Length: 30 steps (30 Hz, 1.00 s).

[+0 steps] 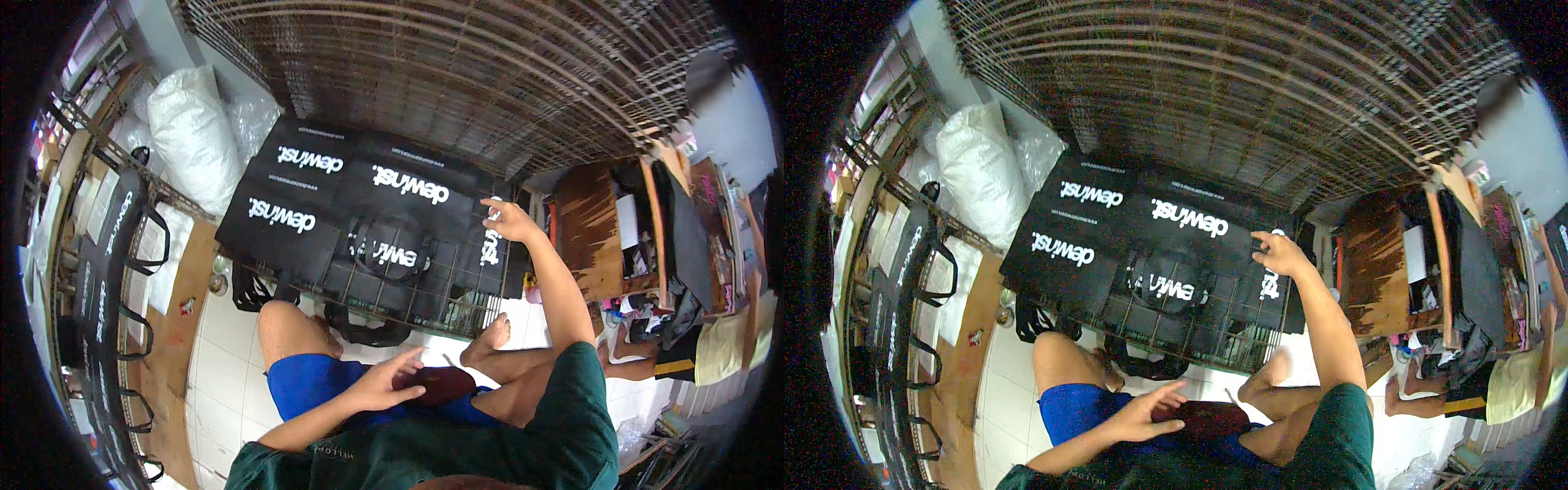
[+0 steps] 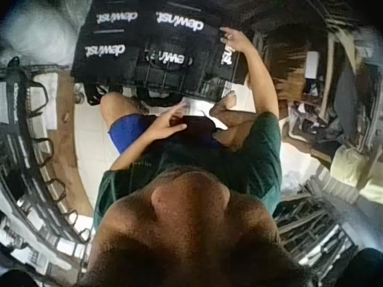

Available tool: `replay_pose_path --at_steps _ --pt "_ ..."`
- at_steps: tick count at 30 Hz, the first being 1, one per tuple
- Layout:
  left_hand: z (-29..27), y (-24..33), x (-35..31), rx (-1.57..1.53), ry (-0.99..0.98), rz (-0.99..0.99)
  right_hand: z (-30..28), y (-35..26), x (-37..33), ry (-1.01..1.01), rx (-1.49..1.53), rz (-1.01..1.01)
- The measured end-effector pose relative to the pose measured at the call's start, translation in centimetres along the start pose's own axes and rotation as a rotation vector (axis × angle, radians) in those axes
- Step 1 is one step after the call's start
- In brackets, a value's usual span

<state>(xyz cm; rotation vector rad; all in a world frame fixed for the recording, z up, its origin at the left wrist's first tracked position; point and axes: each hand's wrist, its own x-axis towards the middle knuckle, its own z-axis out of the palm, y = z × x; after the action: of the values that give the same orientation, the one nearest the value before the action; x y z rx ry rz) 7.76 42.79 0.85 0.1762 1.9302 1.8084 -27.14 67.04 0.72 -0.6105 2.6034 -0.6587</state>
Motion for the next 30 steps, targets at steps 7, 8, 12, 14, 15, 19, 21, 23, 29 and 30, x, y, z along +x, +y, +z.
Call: replay_pose_path --at_steps 7,8,12,14,15,19,21,23,29,30 --pt "1.4 -9.8 0.7 0.892 -0.16 -0.047 -5.4 -8.2 -13.9 0.074 -0.172 -0.351" --pt "1.4 -9.6 1.3 0.754 -0.137 -0.057 -5.6 -9.5 -17.0 0.04 -0.083 -0.414" --pt "0.6 -9.7 2.2 0.666 -0.088 -0.206 -4.5 -12.1 -25.7 -0.207 0.159 -0.475" --pt "0.9 -10.9 2.7 0.709 -0.116 -0.278 -1.7 -10.7 -27.4 -0.22 0.346 -0.383" --pt "1.2 -10.8 3.0 0.726 -0.161 -0.292 -0.8 -9.7 -27.7 -0.204 0.393 -0.334" --pt "2.1 -10.7 3.4 0.784 -0.219 -0.304 0.3 -5.9 -28.4 -0.015 -0.043 -0.187" --pt "2.1 -11.6 4.1 0.781 -0.231 -0.301 -0.3 -4.3 -27.9 0.066 0.161 -0.275" --pt "2.4 -12.0 4.5 0.758 -0.234 -0.324 -1.2 -4.1 -28.3 0.075 0.161 -0.214" --pt "2.5 -12.4 4.5 0.731 -0.17 -0.304 -0.7 -3.5 -29.1 -0.008 0.031 -0.186" --pt "2.5 -12.9 4.6 0.719 -0.174 -0.303 -0.5 -3.3 -29.0 -0.014 0.051 -0.201"
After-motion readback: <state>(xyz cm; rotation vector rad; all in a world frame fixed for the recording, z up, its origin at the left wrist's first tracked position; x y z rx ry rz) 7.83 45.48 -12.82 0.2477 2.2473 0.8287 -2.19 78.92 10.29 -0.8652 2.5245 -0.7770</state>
